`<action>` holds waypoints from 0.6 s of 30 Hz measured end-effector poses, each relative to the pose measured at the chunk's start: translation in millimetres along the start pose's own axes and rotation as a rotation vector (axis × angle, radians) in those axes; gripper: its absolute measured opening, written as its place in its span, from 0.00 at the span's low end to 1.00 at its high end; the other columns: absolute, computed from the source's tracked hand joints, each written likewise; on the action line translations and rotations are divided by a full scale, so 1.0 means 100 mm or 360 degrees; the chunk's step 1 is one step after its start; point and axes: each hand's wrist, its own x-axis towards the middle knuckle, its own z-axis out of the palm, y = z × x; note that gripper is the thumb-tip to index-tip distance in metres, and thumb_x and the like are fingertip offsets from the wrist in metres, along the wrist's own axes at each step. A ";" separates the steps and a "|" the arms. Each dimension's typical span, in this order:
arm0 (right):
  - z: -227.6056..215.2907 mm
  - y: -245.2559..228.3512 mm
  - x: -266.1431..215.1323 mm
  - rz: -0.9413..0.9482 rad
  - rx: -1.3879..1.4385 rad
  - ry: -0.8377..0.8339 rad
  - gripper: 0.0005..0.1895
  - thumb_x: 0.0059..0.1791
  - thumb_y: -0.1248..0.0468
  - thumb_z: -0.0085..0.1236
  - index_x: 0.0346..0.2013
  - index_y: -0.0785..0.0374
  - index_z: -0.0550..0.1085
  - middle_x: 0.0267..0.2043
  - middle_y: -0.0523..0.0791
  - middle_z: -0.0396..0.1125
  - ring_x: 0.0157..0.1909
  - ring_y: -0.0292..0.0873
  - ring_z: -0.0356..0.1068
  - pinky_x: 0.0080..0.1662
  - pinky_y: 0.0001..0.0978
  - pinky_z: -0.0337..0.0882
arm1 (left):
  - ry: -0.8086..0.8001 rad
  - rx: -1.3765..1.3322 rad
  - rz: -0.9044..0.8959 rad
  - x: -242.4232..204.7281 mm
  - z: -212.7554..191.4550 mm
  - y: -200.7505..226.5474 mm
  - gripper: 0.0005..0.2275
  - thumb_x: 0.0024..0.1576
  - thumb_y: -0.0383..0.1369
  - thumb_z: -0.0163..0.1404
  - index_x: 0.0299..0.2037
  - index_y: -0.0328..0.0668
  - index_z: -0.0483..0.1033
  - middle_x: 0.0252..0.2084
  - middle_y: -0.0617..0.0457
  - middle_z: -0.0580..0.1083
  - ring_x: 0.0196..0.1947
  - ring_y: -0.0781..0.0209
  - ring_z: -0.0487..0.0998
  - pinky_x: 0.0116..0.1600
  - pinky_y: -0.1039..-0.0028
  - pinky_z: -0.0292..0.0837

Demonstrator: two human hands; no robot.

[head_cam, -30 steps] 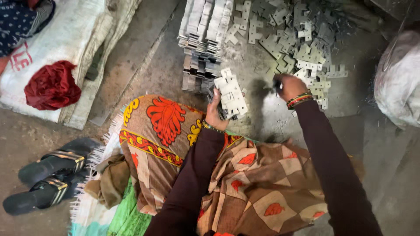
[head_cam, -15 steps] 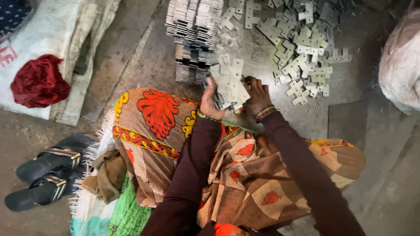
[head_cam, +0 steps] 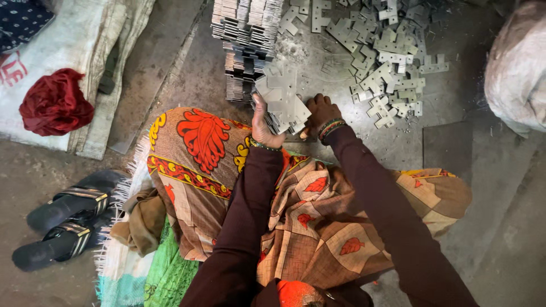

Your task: The person sits on the floor and assembles small metal brackets by hand, picking up pieces from a pile and stacking them into neat rows. The person occasionally uses a flat metal plate to sweep debris and a stick to move parts around.

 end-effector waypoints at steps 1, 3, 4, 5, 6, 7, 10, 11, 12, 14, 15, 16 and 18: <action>0.04 0.01 -0.06 0.0005 0.0055 0.0040 0.37 0.40 0.54 0.70 0.59 0.63 0.66 0.57 0.53 0.60 0.61 0.56 0.60 0.54 0.49 0.67 | -0.0034 -0.0003 -0.0004 0.00 0.01 0.00 0.30 0.61 0.52 0.53 0.67 0.41 0.65 0.58 0.47 0.74 0.56 0.47 0.76 0.60 0.54 0.73; 0.12 -0.01 -0.17 -0.0021 0.0081 0.0211 0.37 0.42 0.56 0.68 0.62 0.63 0.66 0.57 0.52 0.61 0.60 0.55 0.61 0.54 0.49 0.66 | -0.0003 -0.0068 0.0019 0.01 0.02 0.00 0.30 0.61 0.51 0.53 0.67 0.41 0.65 0.59 0.49 0.74 0.57 0.48 0.76 0.62 0.55 0.73; 0.16 -0.03 -0.22 -0.0051 0.0053 0.0341 0.38 0.42 0.57 0.67 0.64 0.64 0.65 0.57 0.51 0.61 0.59 0.55 0.61 0.53 0.50 0.65 | 0.0016 -0.0100 0.0033 0.01 0.01 -0.01 0.30 0.62 0.51 0.53 0.68 0.41 0.65 0.60 0.49 0.74 0.58 0.49 0.76 0.63 0.55 0.73; 0.18 -0.05 -0.27 -0.0083 0.0026 0.0472 0.40 0.42 0.57 0.67 0.66 0.64 0.64 0.58 0.50 0.62 0.59 0.55 0.61 0.52 0.51 0.65 | 0.0002 -0.0092 0.0030 0.00 0.01 -0.01 0.29 0.61 0.51 0.53 0.67 0.41 0.65 0.59 0.49 0.74 0.57 0.48 0.76 0.63 0.54 0.73; 0.19 -0.07 -0.30 -0.0049 -0.0007 0.0413 0.38 0.41 0.55 0.67 0.62 0.64 0.65 0.58 0.51 0.61 0.60 0.55 0.60 0.52 0.51 0.64 | -0.0011 -0.0084 0.0028 0.00 0.00 -0.02 0.29 0.61 0.51 0.53 0.67 0.41 0.65 0.59 0.48 0.74 0.57 0.47 0.76 0.62 0.54 0.73; 0.19 -0.10 -0.32 -0.0021 -0.0035 0.0355 0.36 0.40 0.52 0.67 0.58 0.64 0.66 0.59 0.51 0.60 0.60 0.55 0.59 0.53 0.51 0.63 | -0.0022 -0.0070 0.0031 0.00 0.00 -0.01 0.29 0.61 0.51 0.53 0.67 0.41 0.65 0.58 0.48 0.74 0.56 0.46 0.77 0.62 0.54 0.73; 0.14 -0.17 -0.34 0.0003 -0.0031 0.0385 0.32 0.44 0.54 0.67 0.59 0.59 0.67 0.59 0.52 0.60 0.62 0.55 0.59 0.53 0.51 0.64 | 0.0037 -0.0151 0.0031 -0.03 -0.01 0.01 0.28 0.62 0.50 0.52 0.67 0.41 0.65 0.59 0.50 0.74 0.56 0.49 0.77 0.62 0.55 0.73; 0.09 -0.15 -0.33 0.0009 -0.0025 0.0436 0.31 0.47 0.56 0.66 0.62 0.57 0.67 0.59 0.52 0.60 0.62 0.55 0.60 0.53 0.50 0.64 | 0.0036 -0.0107 0.0038 -0.03 0.00 0.00 0.28 0.63 0.50 0.52 0.67 0.41 0.65 0.59 0.49 0.74 0.56 0.49 0.77 0.61 0.55 0.73; 0.03 -0.13 -0.31 0.0038 -0.0006 0.0270 0.36 0.43 0.53 0.69 0.61 0.58 0.66 0.58 0.52 0.60 0.63 0.55 0.58 0.54 0.50 0.64 | 0.0035 -0.0063 0.0046 -0.04 0.02 -0.01 0.28 0.63 0.51 0.52 0.67 0.40 0.65 0.58 0.48 0.74 0.56 0.49 0.77 0.61 0.55 0.73; -0.14 -0.07 -0.18 0.0083 0.0023 -0.0048 0.46 0.35 0.48 0.75 0.61 0.60 0.63 0.57 0.52 0.59 0.64 0.55 0.56 0.57 0.50 0.64 | 0.0013 -0.0020 0.0068 -0.01 0.06 0.00 0.29 0.64 0.51 0.52 0.67 0.39 0.65 0.58 0.47 0.74 0.55 0.49 0.77 0.61 0.55 0.74; -0.20 -0.06 -0.12 0.0074 0.0049 -0.0098 0.46 0.35 0.49 0.75 0.61 0.59 0.63 0.58 0.52 0.58 0.65 0.56 0.57 0.57 0.51 0.65 | 0.0008 -0.0017 0.0073 -0.02 0.07 0.02 0.29 0.63 0.51 0.52 0.67 0.39 0.65 0.58 0.47 0.74 0.55 0.49 0.77 0.61 0.56 0.74; -0.25 -0.04 -0.06 0.0065 0.0075 -0.0148 0.46 0.34 0.50 0.76 0.61 0.59 0.63 0.59 0.52 0.58 0.65 0.56 0.57 0.57 0.52 0.66 | 0.0003 -0.0014 0.0078 -0.03 0.08 0.04 0.29 0.63 0.51 0.52 0.67 0.39 0.65 0.58 0.48 0.74 0.55 0.49 0.77 0.61 0.56 0.74; -0.30 -0.03 -0.02 0.0005 0.0188 -0.0188 0.46 0.34 0.53 0.77 0.60 0.60 0.63 0.60 0.54 0.59 0.63 0.58 0.59 0.57 0.51 0.67 | 0.0087 -0.0008 0.0088 -0.04 0.08 0.05 0.30 0.62 0.51 0.52 0.67 0.39 0.65 0.58 0.49 0.74 0.56 0.50 0.77 0.61 0.56 0.74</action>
